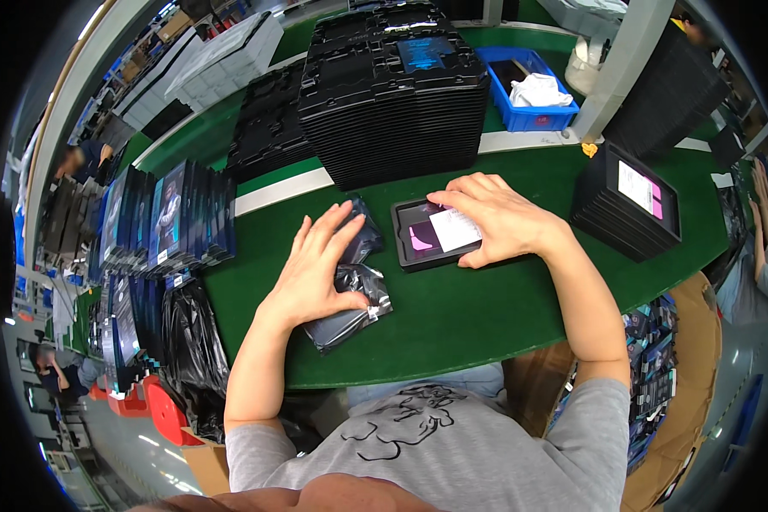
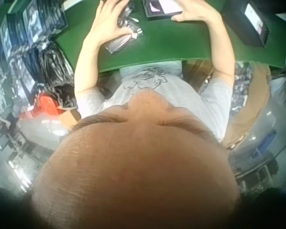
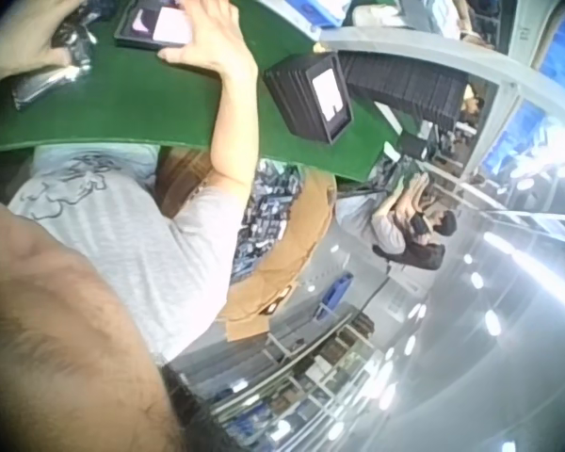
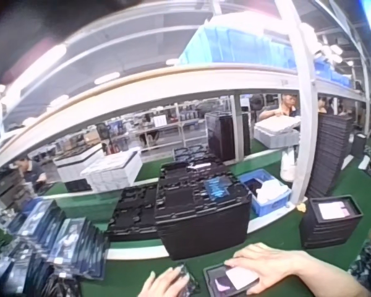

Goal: The person packs electronic components into black plastic cases. They open a silver anti-static bag, remove a component, place it into a case, and then place the case into a stack. The person repeats this process for multiple units.

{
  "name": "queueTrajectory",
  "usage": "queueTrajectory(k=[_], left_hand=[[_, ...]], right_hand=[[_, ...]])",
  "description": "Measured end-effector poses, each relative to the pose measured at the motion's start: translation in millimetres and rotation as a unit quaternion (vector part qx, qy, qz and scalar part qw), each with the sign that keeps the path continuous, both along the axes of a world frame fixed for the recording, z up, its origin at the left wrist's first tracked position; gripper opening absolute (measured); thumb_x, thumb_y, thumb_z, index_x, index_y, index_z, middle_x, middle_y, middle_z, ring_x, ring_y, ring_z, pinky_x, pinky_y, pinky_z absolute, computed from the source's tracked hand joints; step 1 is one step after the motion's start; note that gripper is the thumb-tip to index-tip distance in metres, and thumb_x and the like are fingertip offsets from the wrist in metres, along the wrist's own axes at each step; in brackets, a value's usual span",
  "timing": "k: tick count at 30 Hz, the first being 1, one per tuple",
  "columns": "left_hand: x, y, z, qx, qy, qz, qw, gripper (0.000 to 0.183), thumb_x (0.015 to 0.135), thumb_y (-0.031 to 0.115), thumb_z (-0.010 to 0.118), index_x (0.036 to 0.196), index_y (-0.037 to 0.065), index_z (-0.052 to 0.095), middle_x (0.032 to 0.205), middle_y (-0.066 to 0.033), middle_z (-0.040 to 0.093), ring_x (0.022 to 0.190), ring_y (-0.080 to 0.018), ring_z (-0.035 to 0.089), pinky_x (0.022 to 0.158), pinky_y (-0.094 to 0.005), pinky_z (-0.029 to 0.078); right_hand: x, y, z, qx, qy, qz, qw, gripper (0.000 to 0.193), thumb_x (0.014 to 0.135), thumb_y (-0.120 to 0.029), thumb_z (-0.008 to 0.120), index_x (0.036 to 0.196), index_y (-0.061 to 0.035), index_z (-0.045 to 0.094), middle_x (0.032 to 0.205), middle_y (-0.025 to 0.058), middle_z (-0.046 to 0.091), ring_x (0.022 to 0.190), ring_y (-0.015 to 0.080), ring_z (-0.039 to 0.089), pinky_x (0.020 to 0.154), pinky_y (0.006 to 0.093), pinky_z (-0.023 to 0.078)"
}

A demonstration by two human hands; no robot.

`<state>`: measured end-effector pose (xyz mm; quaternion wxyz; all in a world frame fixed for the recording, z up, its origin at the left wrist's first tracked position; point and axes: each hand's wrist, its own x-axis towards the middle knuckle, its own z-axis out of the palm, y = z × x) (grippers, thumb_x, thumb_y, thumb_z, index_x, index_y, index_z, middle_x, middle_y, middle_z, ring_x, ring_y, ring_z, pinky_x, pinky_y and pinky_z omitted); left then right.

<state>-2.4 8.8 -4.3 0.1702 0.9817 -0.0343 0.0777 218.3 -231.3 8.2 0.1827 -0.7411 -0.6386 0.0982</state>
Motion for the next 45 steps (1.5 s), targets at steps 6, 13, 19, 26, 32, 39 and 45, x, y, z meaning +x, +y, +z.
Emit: queueTrajectory(k=[6, 13, 19, 26, 32, 39, 45], left_hand=[[-1.5, 9.7, -4.5, -0.003, -0.044, 0.024, 0.999, 0.092, 0.079, 0.071, 0.055, 0.146, 0.009, 0.040, 0.152, -0.0176, 0.034, 0.140, -0.0376, 0.033, 0.117, -0.0571, 0.020], [1.5, 4.0, -0.4, 0.003, -0.034, 0.032, 0.999, 0.082, 0.080, 0.058, 0.064, 0.144, 0.011, 0.042, 0.151, -0.0147, 0.036, 0.139, -0.0373, 0.034, 0.117, -0.0543, 0.022], [0.1, 4.8, -1.8, 0.001, -0.036, 0.033, 0.999, 0.081, 0.081, 0.059, 0.063, 0.144, 0.010, 0.043, 0.150, -0.0143, 0.038, 0.136, -0.0389, 0.038, 0.117, -0.0520, 0.026], [-0.8, 3.9, 0.2, -0.031, -0.016, 0.038, 0.999, 0.079, 0.076, 0.041, 0.075, 0.143, 0.011, 0.044, 0.150, -0.0131, 0.039, 0.134, -0.0376, 0.042, 0.111, -0.0463, 0.037], [-0.6, 1.8, 1.8, -0.039, -0.010, 0.034, 0.999, 0.079, 0.073, 0.028, 0.078, 0.143, 0.012, 0.045, 0.150, -0.0124, 0.039, 0.133, -0.0368, 0.042, 0.110, -0.0450, 0.038], [-0.6, 2.2, 0.4, -0.042, -0.008, 0.031, 0.999, 0.080, 0.074, 0.036, 0.077, 0.143, 0.011, 0.044, 0.150, -0.0126, 0.040, 0.133, -0.0371, 0.043, 0.110, -0.0454, 0.039], [-1.1, 1.3, 0.0, -0.038, 0.001, 0.033, 0.999, 0.080, 0.075, 0.040, 0.075, 0.143, 0.010, 0.044, 0.150, -0.0128, 0.040, 0.133, -0.0369, 0.043, 0.109, -0.0452, 0.039]], right_hand=[[2.5, -38.8, 59.5, 0.131, -0.074, -0.008, 0.989, 0.090, 0.059, -0.029, 0.083, 0.139, -0.0077, 0.047, 0.132, 0.0171, 0.049, 0.124, 0.0367, 0.046, 0.106, 0.0463, 0.035], [64.8, -167.4, 101.9, 0.075, -0.077, -0.259, 0.960, 0.093, 0.059, -0.029, 0.083, 0.141, -0.0047, 0.046, 0.136, 0.0164, 0.049, 0.128, 0.0333, 0.045, 0.110, 0.0394, 0.035], [98.9, -222.5, 91.4, -0.027, -0.006, -0.304, 0.952, 0.108, 0.054, -0.043, 0.089, 0.145, -0.0061, 0.043, 0.144, 0.0161, 0.045, 0.135, 0.0322, 0.041, 0.115, 0.0401, 0.030], [96.1, -218.1, 95.0, -0.055, -0.005, -0.256, 0.965, 0.113, 0.050, -0.044, 0.092, 0.145, -0.0083, 0.042, 0.145, 0.0155, 0.042, 0.135, 0.0326, 0.040, 0.115, 0.0416, 0.030], [91.4, -214.0, 94.2, -0.060, -0.009, -0.271, 0.961, 0.114, 0.051, -0.047, 0.091, 0.146, -0.0089, 0.042, 0.144, 0.0143, 0.043, 0.135, 0.0326, 0.040, 0.115, 0.0426, 0.030], [93.9, -216.9, 88.5, -0.055, -0.018, -0.286, 0.957, 0.112, 0.053, -0.048, 0.090, 0.146, -0.0080, 0.041, 0.143, 0.0144, 0.044, 0.134, 0.0330, 0.040, 0.114, 0.0430, 0.030], [84.3, -215.4, 91.7, -0.061, -0.019, -0.300, 0.952, 0.113, 0.053, -0.049, 0.090, 0.146, -0.0077, 0.041, 0.143, 0.0140, 0.045, 0.134, 0.0330, 0.040, 0.114, 0.0433, 0.031]])
